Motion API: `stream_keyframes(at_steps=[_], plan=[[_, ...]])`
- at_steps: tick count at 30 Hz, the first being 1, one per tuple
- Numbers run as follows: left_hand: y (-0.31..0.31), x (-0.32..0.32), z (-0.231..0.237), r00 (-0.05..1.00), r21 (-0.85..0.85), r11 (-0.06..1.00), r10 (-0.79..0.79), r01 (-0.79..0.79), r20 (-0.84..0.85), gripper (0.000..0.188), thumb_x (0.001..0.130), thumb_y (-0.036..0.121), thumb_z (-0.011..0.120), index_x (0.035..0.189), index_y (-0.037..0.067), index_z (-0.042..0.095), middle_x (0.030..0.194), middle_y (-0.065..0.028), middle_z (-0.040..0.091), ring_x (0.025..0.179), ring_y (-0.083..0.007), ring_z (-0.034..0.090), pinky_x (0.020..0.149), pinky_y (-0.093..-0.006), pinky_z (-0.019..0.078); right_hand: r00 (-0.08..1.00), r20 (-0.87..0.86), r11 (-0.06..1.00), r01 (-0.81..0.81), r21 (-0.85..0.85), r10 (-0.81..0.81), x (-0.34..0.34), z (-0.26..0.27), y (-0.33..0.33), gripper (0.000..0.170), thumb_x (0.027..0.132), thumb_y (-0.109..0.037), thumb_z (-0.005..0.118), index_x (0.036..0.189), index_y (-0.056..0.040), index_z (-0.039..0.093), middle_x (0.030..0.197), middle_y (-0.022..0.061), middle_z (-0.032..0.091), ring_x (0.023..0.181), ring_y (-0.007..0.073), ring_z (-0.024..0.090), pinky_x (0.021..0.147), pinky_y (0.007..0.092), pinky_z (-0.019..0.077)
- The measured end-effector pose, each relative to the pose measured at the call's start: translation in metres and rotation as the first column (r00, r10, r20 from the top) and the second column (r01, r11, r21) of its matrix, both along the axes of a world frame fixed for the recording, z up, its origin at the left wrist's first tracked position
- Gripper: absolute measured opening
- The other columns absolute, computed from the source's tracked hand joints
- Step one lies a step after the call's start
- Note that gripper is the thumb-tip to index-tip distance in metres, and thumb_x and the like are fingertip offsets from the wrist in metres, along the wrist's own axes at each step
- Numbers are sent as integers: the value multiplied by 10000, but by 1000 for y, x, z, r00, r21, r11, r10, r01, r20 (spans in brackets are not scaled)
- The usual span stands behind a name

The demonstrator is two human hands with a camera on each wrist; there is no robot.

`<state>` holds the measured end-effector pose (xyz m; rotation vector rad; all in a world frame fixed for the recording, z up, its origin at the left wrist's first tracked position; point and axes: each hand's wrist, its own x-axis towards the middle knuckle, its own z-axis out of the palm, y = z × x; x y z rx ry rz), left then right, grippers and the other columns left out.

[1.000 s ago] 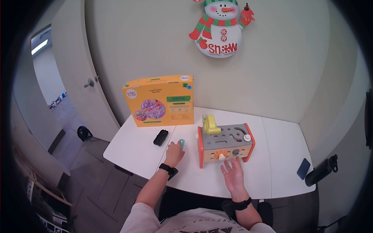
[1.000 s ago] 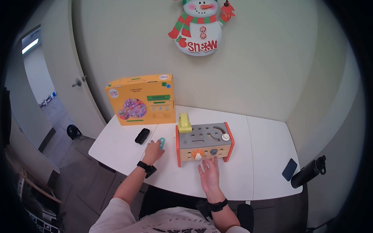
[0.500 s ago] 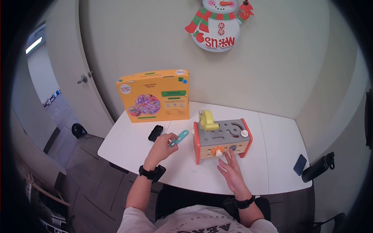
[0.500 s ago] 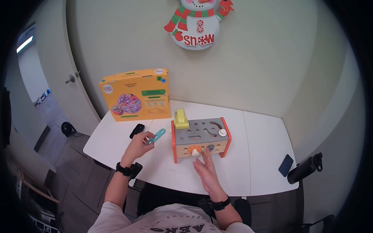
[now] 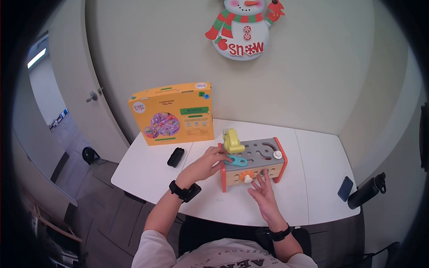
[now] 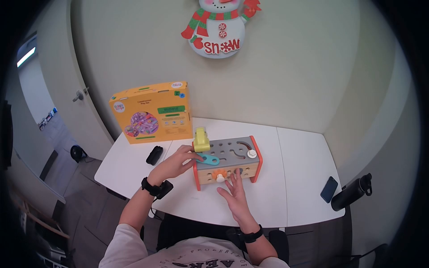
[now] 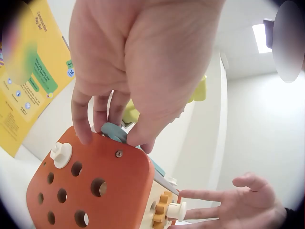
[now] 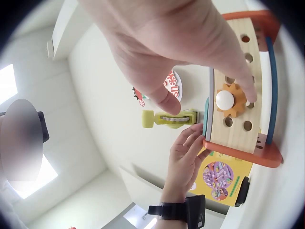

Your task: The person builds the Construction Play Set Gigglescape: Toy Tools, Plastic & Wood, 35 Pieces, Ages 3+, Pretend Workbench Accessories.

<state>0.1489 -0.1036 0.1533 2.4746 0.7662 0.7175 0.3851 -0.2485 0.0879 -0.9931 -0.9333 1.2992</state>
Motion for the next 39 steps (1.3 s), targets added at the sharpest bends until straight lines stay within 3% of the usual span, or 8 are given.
stream_keyframes(at_steps=[5,8,11,14,24,32,37,39], plan=[[-1,-6,-17,994,130,988,76,-86,83,453,926,164,770,1354,105,633,1444,-162,540,1353,-358,499,1106,-448,456,1000,-8,1000,-4,-6,4,-1,4,0,1110,927,14,716,1683,-152,-80,1717,299,31,1585,382,196,1217,419,334],[-9,-9,-6,949,-158,959,261,-235,175,946,804,342,902,1573,123,396,1561,-178,444,1430,-355,451,1120,-495,444,1000,4,999,-12,30,12,0,-2,4,1116,926,18,712,1680,-145,-94,1720,294,-4,1602,369,128,1248,425,272],[24,-11,-46,957,-123,968,236,-217,170,1375,668,446,978,1674,122,99,1643,-223,322,1506,-362,367,1155,-542,404,999,32,997,-22,75,20,2,-7,10,1113,929,21,704,1675,-132,-107,1726,279,-38,1612,354,68,1273,424,199],[28,1,-52,954,-382,919,198,-101,224,1475,655,460,981,1681,106,-18,1666,-271,246,1549,-385,288,1198,-552,347,995,98,992,-37,118,25,8,-9,24,1104,933,21,698,1673,-119,-109,1731,264,-39,1615,341,56,1284,419,156],[-4,31,-52,885,-270,917,367,-293,286,1441,689,437,967,1622,-98,9,1538,-317,376,1471,-400,388,1205,-453,340,953,301,988,-82,131,39,40,-23,72,1084,939,-82,744,1678,-100,-50,1739,237,48,1616,297,115,1275,419,229],[-25,26,-35,826,-254,916,391,-309,406,1274,762,429,922,1613,-99,135,1520,-337,421,1449,-413,434,1184,-450,376,879,476,999,-23,23,9,48,-6,58,1053,926,-189,791,1693,-217,71,1705,220,213,1540,407,304,1167,525,399],[36,-72,-81,759,224,737,651,-638,20,716,844,397,822,1330,-73,583,1217,-299,657,1185,-443,616,1023,-494,509,869,487,986,12,164,-92,61,18,37,878,914,-153,793,1628,-164,283,1525,198,472,1325,314,557,1062,450,501],[60,-105,-82,570,86,601,787,-795,-235,624,823,363,824,1249,-49,628,1179,-263,684,1129,-432,647,986,-500,535,895,438,984,4,178,-83,63,34,31,839,913,-114,782,1608,-137,312,1483,190,500,1271,291,591,1023,421,524]])
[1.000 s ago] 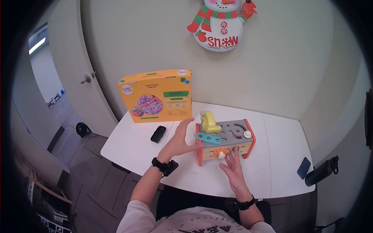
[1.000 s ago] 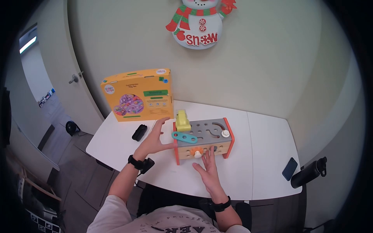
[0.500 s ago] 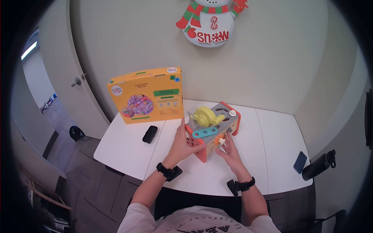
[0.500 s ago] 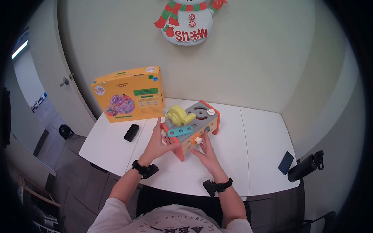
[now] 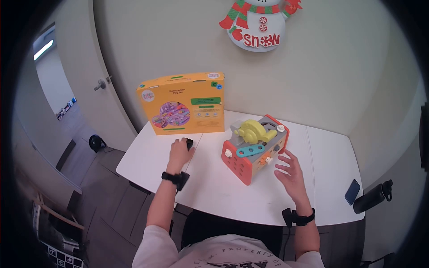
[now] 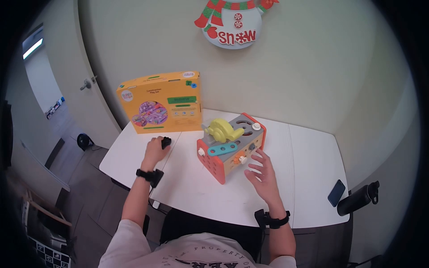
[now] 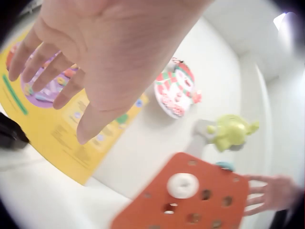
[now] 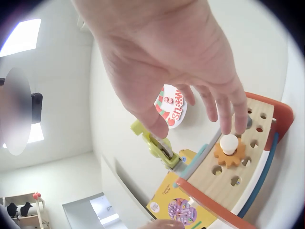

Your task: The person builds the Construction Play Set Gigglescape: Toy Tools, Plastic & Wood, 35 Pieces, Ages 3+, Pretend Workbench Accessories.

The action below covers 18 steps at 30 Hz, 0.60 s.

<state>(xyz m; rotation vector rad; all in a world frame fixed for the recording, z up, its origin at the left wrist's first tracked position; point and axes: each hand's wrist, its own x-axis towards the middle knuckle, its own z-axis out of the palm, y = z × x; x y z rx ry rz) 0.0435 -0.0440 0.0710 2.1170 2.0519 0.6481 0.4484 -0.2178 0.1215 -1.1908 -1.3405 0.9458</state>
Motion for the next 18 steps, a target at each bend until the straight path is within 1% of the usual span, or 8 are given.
stream_keyframes(at_steps=[2,3,6,9,10,13,16,18], plan=[[26,-31,-35,996,-63,994,82,-84,-39,558,798,328,824,1175,-47,657,1127,-251,708,1077,-423,675,951,-498,555,999,-37,998,11,62,-9,-3,11,-6,747,920,-45,746,1561,-82,364,1407,167,549,1152,237,655,946,365,557],[35,-40,-45,991,-88,989,117,-122,-59,524,786,311,824,1138,-46,672,1101,-245,720,1051,-419,689,933,-497,565,999,-46,997,-18,80,22,-4,11,-7,736,924,-37,740,1557,-78,367,1395,163,557,1133,224,662,939,356,559],[31,-44,-51,1000,-58,998,-7,7,-5,453,742,265,830,1043,-46,696,1018,-245,737,996,-409,714,889,-483,587,995,-39,988,-86,124,92,-3,12,-11,696,934,-18,722,1541,-69,385,1358,150,582,1077,185,680,922,332,562],[27,-35,-50,999,-73,997,4,-6,-38,406,718,229,825,984,-49,695,952,-244,743,949,-399,729,844,-472,605,991,6,983,-130,126,131,-9,17,-20,646,940,-15,715,1514,-61,421,1307,133,614,1031,154,691,912,314,562],[26,-34,-54,1000,-27,1000,0,-1,-26,389,712,218,823,956,-54,690,1000,-258,737,956,-418,725,835,-479,608,990,10,981,-142,130,142,-10,18,-21,631,939,-17,719,1502,-58,437,1287,128,628,1022,149,693,911,313,562],[14,-28,-46,987,-98,995,-43,28,-155,448,715,230,815,1020,-61,664,1041,-278,726,960,-440,724,836,-493,606,980,58,974,-194,113,188,-12,19,-22,581,937,-25,727,1463,-46,483,1236,110,665,997,136,700,906,304,563],[-7,-13,-35,989,-135,991,0,-20,-147,522,720,252,809,1089,-62,616,1063,-289,717,956,-458,722,837,-508,605,962,129,963,-253,92,240,-16,19,-28,521,938,-44,738,1418,-35,535,1208,93,690,976,135,706,899,298,563],[-15,-10,-28,988,-182,983,-4,-24,-153,570,720,272,811,1136,-51,593,1048,-282,720,949,-441,727,833,-496,599,947,175,953,-289,97,269,-19,23,-30,481,941,-62,744,1387,-33,567,1198,88,698,980,143,709,897,299,562]])
